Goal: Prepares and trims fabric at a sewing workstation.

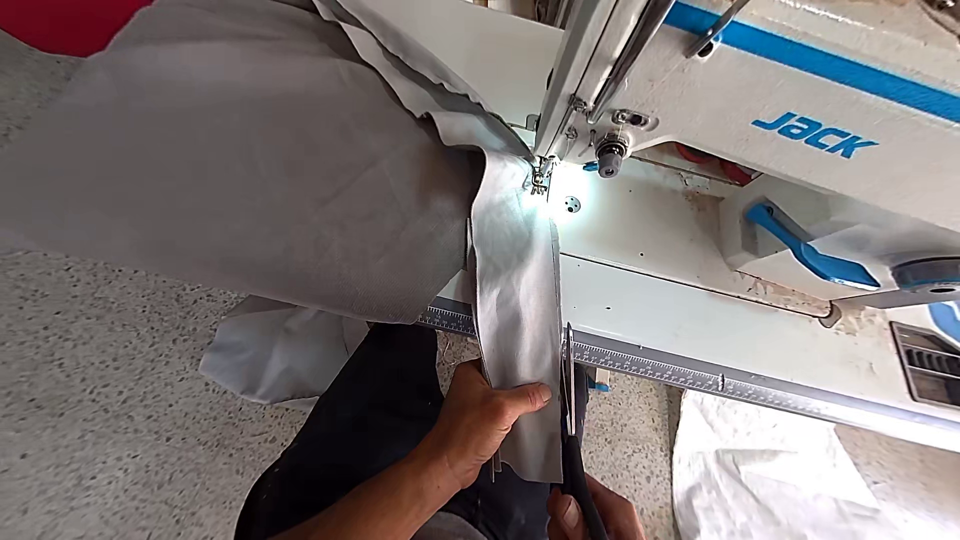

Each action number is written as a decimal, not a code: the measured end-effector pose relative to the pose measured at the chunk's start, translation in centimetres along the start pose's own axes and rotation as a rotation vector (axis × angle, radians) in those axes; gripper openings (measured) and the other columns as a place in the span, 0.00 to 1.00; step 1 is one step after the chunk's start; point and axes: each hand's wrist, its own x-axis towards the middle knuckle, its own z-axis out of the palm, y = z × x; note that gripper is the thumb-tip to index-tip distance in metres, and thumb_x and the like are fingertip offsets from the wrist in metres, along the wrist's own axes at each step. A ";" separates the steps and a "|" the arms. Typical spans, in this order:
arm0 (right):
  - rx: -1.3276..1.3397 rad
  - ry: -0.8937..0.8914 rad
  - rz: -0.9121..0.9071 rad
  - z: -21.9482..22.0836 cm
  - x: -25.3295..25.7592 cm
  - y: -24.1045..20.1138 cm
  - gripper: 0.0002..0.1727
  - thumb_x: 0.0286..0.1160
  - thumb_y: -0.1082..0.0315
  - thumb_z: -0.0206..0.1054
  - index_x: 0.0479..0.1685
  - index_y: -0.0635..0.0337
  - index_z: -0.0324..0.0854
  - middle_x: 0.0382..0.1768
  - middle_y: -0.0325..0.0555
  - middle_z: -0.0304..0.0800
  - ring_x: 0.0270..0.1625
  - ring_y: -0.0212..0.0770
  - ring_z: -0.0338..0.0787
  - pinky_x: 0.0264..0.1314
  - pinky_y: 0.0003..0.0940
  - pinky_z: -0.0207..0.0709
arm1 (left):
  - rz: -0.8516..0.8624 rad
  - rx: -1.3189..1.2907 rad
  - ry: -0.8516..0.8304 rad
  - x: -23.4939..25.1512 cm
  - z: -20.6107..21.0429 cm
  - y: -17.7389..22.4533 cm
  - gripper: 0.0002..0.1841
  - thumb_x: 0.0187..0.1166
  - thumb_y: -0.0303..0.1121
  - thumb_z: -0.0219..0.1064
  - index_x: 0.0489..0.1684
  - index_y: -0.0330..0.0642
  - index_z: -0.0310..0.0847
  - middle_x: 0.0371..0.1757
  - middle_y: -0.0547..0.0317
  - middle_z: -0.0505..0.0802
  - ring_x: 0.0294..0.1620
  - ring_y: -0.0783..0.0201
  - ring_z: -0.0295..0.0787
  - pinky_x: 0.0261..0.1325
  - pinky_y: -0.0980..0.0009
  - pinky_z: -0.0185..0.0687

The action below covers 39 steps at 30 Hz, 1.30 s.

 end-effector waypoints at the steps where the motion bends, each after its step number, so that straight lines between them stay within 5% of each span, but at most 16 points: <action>1: 0.002 0.002 0.002 0.0 0.3 -0.2 0.21 0.80 0.45 0.67 0.37 0.56 0.79 0.18 0.29 0.82 0.18 0.25 0.81 0.20 0.24 0.76 | -0.001 0.000 0.000 0.0 0.0 0.0 0.16 0.60 0.23 0.83 0.45 0.32 0.86 0.40 0.46 0.97 0.42 0.56 0.98 0.50 0.63 0.96; 22: 0.012 0.047 0.052 0.8 1.4 -1.3 0.11 0.83 0.60 0.66 0.34 0.56 0.79 0.16 0.32 0.83 0.16 0.26 0.82 0.20 0.24 0.79 | 0.002 0.028 0.001 0.4 -0.3 -0.1 0.14 0.59 0.24 0.83 0.42 0.34 0.87 0.38 0.48 0.97 0.41 0.59 0.98 0.49 0.65 0.95; 39: -0.019 0.119 0.122 1.3 2.0 -3.2 0.13 0.80 0.57 0.67 0.35 0.57 0.79 0.15 0.34 0.83 0.15 0.29 0.82 0.18 0.24 0.77 | 0.041 0.032 -0.012 0.1 -0.3 0.3 0.15 0.58 0.24 0.84 0.41 0.35 0.88 0.38 0.49 0.97 0.42 0.60 0.98 0.49 0.66 0.95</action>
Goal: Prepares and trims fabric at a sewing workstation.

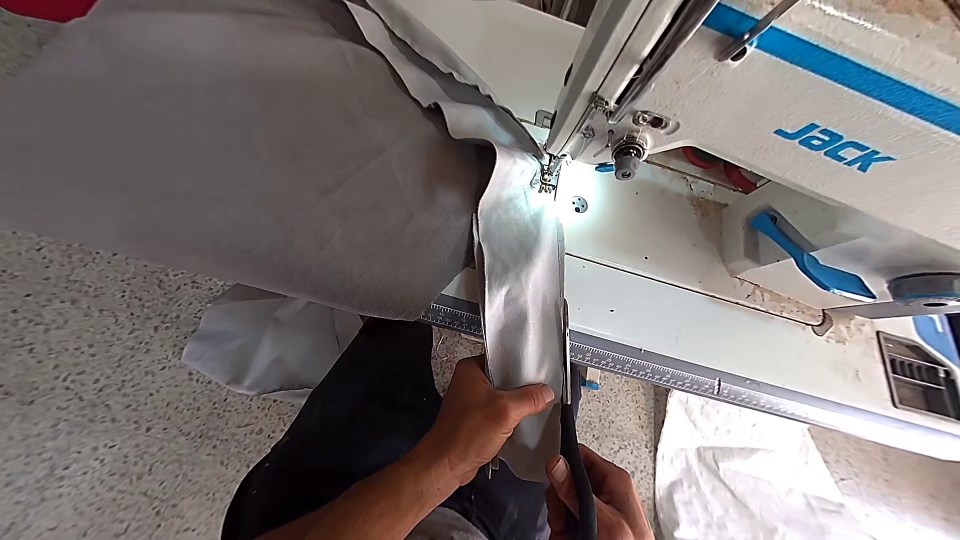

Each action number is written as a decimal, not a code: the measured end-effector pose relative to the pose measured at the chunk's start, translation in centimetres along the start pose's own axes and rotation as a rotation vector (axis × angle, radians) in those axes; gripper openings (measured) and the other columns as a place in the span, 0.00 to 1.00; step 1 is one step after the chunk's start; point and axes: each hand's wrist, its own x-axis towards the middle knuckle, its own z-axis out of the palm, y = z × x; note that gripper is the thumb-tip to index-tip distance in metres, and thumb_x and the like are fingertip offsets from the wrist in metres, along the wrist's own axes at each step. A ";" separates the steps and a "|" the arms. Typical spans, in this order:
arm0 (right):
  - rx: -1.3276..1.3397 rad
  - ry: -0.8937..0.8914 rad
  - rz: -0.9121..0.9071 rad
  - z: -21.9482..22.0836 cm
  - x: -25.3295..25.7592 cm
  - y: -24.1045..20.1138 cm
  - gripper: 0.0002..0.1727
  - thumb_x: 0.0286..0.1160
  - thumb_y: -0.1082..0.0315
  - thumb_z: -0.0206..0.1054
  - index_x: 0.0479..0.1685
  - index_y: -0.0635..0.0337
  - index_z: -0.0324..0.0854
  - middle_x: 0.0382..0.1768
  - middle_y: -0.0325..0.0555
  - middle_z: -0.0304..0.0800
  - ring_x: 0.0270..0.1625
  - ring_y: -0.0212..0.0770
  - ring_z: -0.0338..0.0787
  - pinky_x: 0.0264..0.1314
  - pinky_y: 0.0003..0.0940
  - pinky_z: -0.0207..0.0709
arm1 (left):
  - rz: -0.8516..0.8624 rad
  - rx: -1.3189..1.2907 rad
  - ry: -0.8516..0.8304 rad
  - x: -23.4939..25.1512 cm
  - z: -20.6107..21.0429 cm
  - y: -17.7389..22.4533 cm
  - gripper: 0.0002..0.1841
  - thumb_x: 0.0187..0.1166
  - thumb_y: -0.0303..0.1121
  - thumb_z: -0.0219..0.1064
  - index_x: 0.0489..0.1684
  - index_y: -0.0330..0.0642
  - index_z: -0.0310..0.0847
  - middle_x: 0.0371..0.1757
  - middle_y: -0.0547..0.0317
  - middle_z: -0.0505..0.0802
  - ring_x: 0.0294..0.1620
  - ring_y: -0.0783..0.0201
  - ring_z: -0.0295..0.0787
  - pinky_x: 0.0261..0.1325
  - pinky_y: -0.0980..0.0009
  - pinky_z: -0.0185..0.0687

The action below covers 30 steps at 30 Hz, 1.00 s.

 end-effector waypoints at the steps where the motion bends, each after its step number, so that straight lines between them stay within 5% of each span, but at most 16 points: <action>1: -0.004 -0.001 0.004 0.0 0.1 -0.2 0.13 0.80 0.56 0.67 0.34 0.57 0.79 0.14 0.34 0.83 0.15 0.29 0.83 0.17 0.25 0.77 | 0.006 -0.010 -0.004 0.0 0.0 0.0 0.15 0.58 0.24 0.83 0.41 0.35 0.88 0.38 0.49 0.97 0.42 0.60 0.98 0.49 0.65 0.95; 30: 0.134 -0.058 -0.034 0.0 1.1 -0.6 0.15 0.82 0.55 0.66 0.33 0.58 0.80 0.15 0.36 0.83 0.15 0.30 0.83 0.18 0.24 0.80 | 0.004 0.009 -0.004 0.1 -0.5 0.0 0.14 0.58 0.24 0.83 0.42 0.36 0.89 0.39 0.50 0.97 0.43 0.60 0.97 0.50 0.65 0.95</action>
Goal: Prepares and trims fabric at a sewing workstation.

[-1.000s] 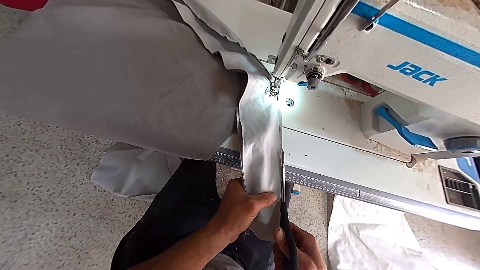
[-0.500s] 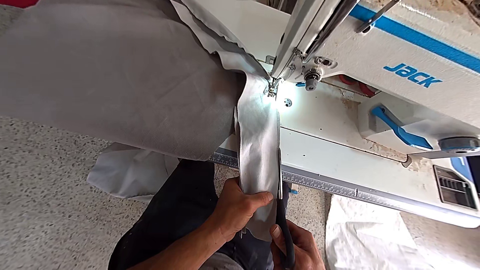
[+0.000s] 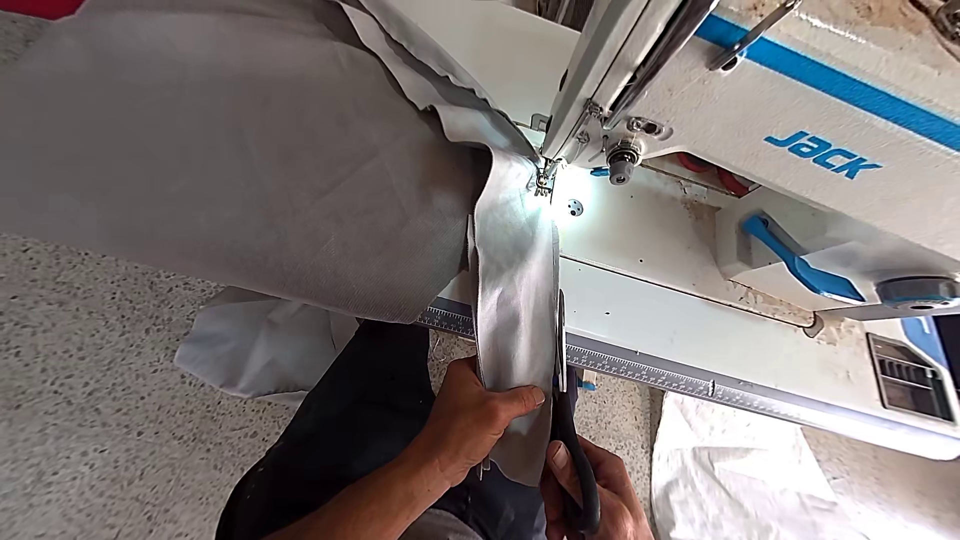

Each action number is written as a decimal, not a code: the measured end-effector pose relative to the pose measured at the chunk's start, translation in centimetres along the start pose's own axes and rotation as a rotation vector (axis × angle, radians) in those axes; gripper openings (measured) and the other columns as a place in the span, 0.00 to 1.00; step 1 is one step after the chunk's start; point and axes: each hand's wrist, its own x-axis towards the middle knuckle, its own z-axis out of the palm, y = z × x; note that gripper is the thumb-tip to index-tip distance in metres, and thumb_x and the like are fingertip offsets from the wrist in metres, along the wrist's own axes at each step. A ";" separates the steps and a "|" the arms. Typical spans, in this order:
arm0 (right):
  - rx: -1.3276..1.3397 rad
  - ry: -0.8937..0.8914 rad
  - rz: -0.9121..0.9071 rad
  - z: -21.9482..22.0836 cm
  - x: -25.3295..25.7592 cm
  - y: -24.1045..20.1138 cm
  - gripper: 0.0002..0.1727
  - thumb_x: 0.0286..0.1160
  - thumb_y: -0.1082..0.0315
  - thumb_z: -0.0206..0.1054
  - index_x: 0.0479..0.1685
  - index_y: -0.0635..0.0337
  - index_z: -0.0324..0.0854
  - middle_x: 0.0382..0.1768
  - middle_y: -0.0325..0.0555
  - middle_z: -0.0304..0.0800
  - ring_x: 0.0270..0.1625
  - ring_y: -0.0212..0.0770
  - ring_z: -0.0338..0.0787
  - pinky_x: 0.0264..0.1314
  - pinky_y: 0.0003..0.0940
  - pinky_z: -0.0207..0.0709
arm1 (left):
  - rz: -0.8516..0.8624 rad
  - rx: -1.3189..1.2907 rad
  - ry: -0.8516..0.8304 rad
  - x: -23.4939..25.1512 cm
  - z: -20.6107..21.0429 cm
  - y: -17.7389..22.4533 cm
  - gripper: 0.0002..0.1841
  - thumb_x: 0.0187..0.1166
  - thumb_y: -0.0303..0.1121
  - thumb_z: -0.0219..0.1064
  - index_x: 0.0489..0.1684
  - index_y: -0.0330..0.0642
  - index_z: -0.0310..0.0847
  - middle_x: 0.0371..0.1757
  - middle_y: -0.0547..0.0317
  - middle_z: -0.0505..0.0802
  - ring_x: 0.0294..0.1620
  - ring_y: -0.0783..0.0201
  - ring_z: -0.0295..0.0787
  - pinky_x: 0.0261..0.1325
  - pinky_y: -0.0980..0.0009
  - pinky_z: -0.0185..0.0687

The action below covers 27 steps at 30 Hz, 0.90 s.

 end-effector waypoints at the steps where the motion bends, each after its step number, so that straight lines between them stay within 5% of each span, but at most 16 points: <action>1: -0.010 0.001 -0.002 0.1 0.2 -0.1 0.16 0.82 0.55 0.66 0.33 0.58 0.80 0.14 0.36 0.83 0.15 0.30 0.83 0.18 0.25 0.80 | 0.002 -0.003 0.000 0.0 0.0 0.0 0.15 0.58 0.24 0.83 0.42 0.35 0.89 0.39 0.50 0.97 0.43 0.60 0.97 0.50 0.65 0.95; 27: 0.020 0.031 0.049 0.7 1.5 -1.3 0.15 0.82 0.58 0.64 0.32 0.61 0.80 0.15 0.39 0.83 0.14 0.30 0.82 0.14 0.23 0.78 | -0.014 -0.043 -0.016 0.0 -0.4 0.3 0.14 0.60 0.22 0.82 0.42 0.33 0.87 0.38 0.47 0.97 0.41 0.58 0.98 0.48 0.65 0.96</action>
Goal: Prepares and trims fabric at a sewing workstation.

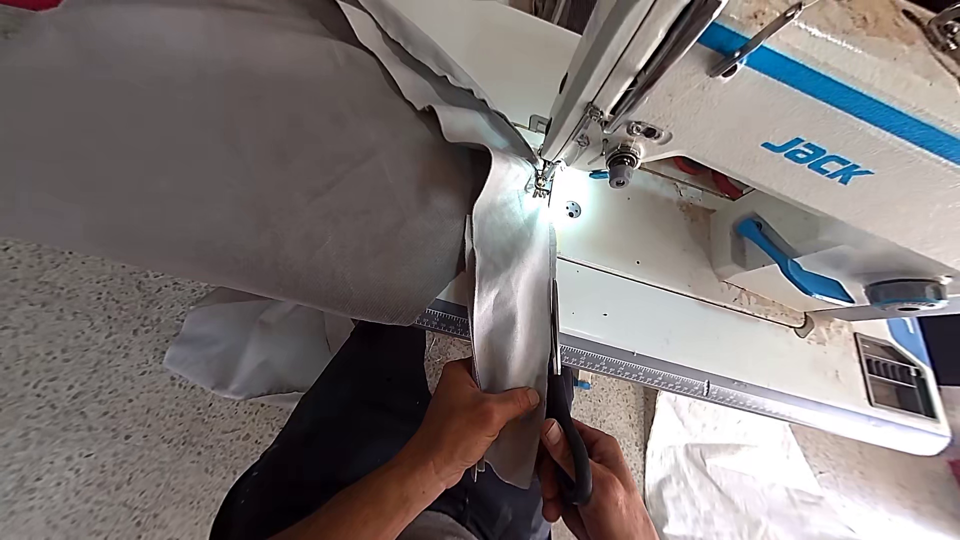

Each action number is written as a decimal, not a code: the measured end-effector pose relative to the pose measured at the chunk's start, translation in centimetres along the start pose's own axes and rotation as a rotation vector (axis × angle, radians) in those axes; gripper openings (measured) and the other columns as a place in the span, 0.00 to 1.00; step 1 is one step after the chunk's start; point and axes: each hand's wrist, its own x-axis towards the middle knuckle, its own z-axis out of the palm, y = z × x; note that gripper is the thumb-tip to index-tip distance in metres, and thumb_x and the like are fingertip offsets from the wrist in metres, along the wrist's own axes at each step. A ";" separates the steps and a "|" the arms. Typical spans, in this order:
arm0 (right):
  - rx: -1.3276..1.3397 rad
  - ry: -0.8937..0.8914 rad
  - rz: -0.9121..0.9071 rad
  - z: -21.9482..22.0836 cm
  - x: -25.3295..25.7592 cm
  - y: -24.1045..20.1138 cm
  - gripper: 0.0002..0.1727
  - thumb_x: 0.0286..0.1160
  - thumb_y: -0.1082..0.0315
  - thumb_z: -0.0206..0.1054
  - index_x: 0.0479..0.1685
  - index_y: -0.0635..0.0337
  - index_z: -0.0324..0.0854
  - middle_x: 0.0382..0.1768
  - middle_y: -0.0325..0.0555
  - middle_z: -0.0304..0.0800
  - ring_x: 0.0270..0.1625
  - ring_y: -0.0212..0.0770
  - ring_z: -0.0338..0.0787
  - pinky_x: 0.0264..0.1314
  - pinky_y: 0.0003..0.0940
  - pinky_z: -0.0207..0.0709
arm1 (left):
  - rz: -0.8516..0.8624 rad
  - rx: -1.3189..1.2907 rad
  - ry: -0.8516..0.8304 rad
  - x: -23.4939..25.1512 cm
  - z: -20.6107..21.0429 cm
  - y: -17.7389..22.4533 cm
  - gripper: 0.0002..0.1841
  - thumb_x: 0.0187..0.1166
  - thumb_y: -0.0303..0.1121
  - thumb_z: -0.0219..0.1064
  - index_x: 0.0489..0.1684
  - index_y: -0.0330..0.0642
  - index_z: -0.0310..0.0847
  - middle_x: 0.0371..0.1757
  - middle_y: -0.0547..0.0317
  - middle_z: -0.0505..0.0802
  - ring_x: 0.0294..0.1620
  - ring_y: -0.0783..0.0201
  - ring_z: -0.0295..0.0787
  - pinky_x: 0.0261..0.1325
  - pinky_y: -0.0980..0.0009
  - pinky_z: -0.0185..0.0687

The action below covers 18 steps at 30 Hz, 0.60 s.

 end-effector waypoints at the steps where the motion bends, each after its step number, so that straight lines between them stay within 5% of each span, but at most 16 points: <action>1: -0.001 0.000 -0.004 0.0 0.1 -0.1 0.15 0.82 0.58 0.64 0.32 0.60 0.80 0.15 0.39 0.83 0.14 0.30 0.82 0.14 0.23 0.77 | -0.002 -0.002 0.000 0.0 0.0 0.0 0.14 0.60 0.21 0.82 0.42 0.32 0.87 0.38 0.47 0.97 0.40 0.58 0.98 0.48 0.65 0.96; 18: -0.004 0.023 -0.014 0.7 1.1 -0.7 0.15 0.81 0.58 0.65 0.31 0.61 0.81 0.14 0.38 0.81 0.13 0.29 0.81 0.13 0.23 0.77 | 0.001 0.011 0.004 0.2 -0.3 -0.3 0.13 0.60 0.22 0.82 0.41 0.34 0.88 0.37 0.47 0.97 0.39 0.58 0.98 0.46 0.65 0.96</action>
